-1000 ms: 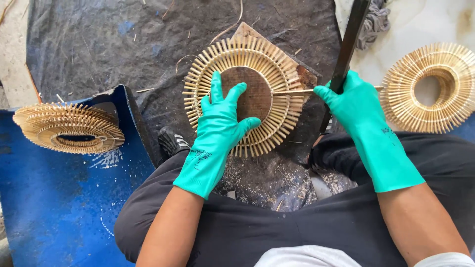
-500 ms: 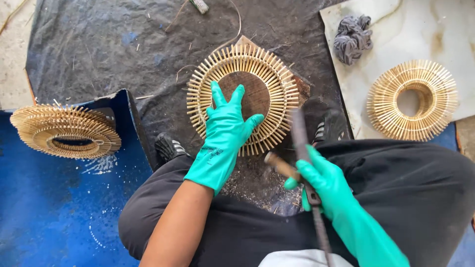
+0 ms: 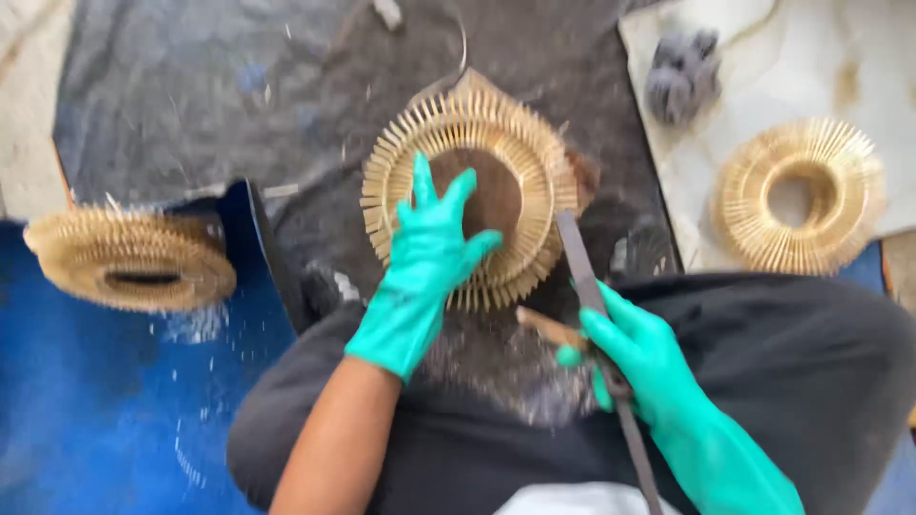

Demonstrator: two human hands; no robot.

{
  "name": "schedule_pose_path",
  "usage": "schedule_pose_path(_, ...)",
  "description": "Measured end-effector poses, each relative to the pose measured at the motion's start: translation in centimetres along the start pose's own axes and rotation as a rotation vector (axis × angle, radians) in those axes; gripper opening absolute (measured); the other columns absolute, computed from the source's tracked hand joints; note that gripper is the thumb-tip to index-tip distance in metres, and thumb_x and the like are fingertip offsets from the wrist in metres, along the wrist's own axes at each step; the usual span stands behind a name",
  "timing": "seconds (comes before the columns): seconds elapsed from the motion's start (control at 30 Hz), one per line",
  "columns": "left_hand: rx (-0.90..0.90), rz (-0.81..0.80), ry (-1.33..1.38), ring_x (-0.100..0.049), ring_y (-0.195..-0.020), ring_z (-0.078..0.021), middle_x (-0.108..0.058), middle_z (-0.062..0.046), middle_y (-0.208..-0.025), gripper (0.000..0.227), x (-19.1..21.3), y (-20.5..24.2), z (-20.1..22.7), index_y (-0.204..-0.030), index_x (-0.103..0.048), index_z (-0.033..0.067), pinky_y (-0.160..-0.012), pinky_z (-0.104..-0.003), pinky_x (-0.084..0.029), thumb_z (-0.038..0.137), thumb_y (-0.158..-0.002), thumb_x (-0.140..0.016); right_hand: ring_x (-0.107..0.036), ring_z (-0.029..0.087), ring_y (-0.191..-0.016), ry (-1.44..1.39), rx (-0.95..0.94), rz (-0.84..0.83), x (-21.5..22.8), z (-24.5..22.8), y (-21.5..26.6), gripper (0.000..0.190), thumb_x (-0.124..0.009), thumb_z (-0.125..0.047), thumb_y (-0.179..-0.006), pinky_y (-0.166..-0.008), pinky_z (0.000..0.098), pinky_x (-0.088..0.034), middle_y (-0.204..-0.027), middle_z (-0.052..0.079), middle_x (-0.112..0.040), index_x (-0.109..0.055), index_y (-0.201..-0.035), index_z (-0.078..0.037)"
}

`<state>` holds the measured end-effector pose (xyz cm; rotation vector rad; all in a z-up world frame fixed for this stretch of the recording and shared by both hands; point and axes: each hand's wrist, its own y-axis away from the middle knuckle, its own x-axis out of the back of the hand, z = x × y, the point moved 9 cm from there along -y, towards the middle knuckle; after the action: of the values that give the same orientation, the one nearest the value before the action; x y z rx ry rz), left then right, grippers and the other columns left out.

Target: Assembling and shaping a bamboo basket using strips, a central form, and hand tools.

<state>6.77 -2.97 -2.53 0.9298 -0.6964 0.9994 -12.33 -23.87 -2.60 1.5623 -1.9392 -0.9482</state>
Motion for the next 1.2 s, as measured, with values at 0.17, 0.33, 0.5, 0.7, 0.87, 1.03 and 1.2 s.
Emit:
schedule_pose_path(0.17, -0.020, -0.072, -0.058, -0.031, -0.137, -0.0631, -0.003, -0.014, -0.168, 0.094, -1.6, 0.2, -1.4, -0.150, -0.048, 0.0382, -0.106, -0.059, -0.043, 0.039, -0.068, -0.094, -0.067, 0.015, -0.065, 0.175, 0.398, 0.119, 4.1, -7.7, -0.2, 0.065, -0.074, -0.020, -0.095, -0.055, 0.0264, -0.053, -0.086, 0.014, -0.074, -0.044, -0.149, 0.001)
schedule_pose_path(0.33, 0.253, -0.185, 0.107, -0.042, -0.135, -0.0545, 0.004, -0.013, -0.173, 0.106, -0.8, 0.7, -1.3, -0.157, -0.031, 0.0361, -0.106, -0.057, -0.048, 0.049, -0.068, -0.088, -0.074, 0.018, -0.072, 0.354, 0.469, 0.171, 6.0, -13.9, -6.4, 0.061, -0.078, -0.023, -0.088, -0.058, 0.0300, -0.058, -0.090, 0.011, -0.074, -0.048, -0.137, -0.004)
schedule_pose_path(0.5, 0.020, -0.036, -0.051, -0.031, -0.139, -0.0564, -0.002, -0.016, -0.166, 0.113, -1.5, -0.5, -2.0, -0.155, -0.036, 0.0315, -0.112, -0.059, -0.038, 0.052, -0.062, -0.096, -0.073, 0.022, -0.075, 0.727, 0.468, 0.311, 5.9, -10.5, -13.1, 0.051, -0.085, -0.031, -0.088, -0.064, 0.0355, -0.057, -0.091, 0.014, -0.073, -0.060, -0.120, 0.000)
schedule_pose_path(0.7, 0.113, -0.139, -0.019, -0.028, -0.142, -0.0584, 0.000, -0.013, -0.170, 0.110, -0.8, 0.1, -1.3, -0.156, -0.034, 0.0344, -0.109, -0.059, -0.042, 0.049, -0.064, -0.094, -0.073, 0.022, -0.078, 0.827, 0.487, 0.343, 5.1, -9.9, -13.3, 0.053, -0.086, -0.037, -0.088, -0.067, 0.0370, -0.057, -0.093, 0.012, -0.074, -0.061, -0.118, -0.002)
schedule_pose_path(0.87, 0.084, -0.130, -0.033, -0.028, -0.142, -0.0577, 0.000, -0.014, -0.169, 0.110, -0.8, -0.4, -1.2, -0.154, -0.035, 0.0343, -0.111, -0.059, -0.041, 0.048, -0.063, -0.095, -0.074, 0.020, -0.077, 0.743, 0.436, 0.285, 5.2, -9.8, -13.5, 0.049, -0.084, -0.035, -0.089, -0.067, 0.0363, -0.058, -0.093, 0.011, -0.074, -0.061, -0.118, -0.002)
schedule_pose_path(1.03, -0.020, -0.083, -0.006, -0.021, -0.144, -0.0613, 0.001, -0.015, -0.168, 0.107, -1.6, -0.1, -2.0, -0.154, -0.040, 0.0372, -0.110, -0.061, -0.039, 0.040, -0.063, -0.096, -0.072, 0.018, -0.077, 0.600, 0.420, 0.207, 4.7, -11.2, -13.3, 0.043, -0.082, -0.029, -0.090, -0.065, 0.0349, -0.058, -0.094, 0.011, -0.072, -0.061, -0.117, -0.003)
schedule_pose_path(1.2, 0.210, -0.124, 0.012, -0.030, -0.137, -0.0632, 0.004, -0.015, -0.169, 0.103, -0.1, 1.0, -1.4, -0.153, -0.036, 0.0401, -0.106, -0.061, -0.045, 0.048, -0.068, -0.093, -0.071, 0.018, -0.082, 0.728, 0.522, 0.284, 4.5, -11.8, -13.4, 0.044, -0.084, -0.030, -0.092, -0.071, 0.0345, -0.057, -0.096, 0.011, -0.073, -0.062, -0.116, -0.001)
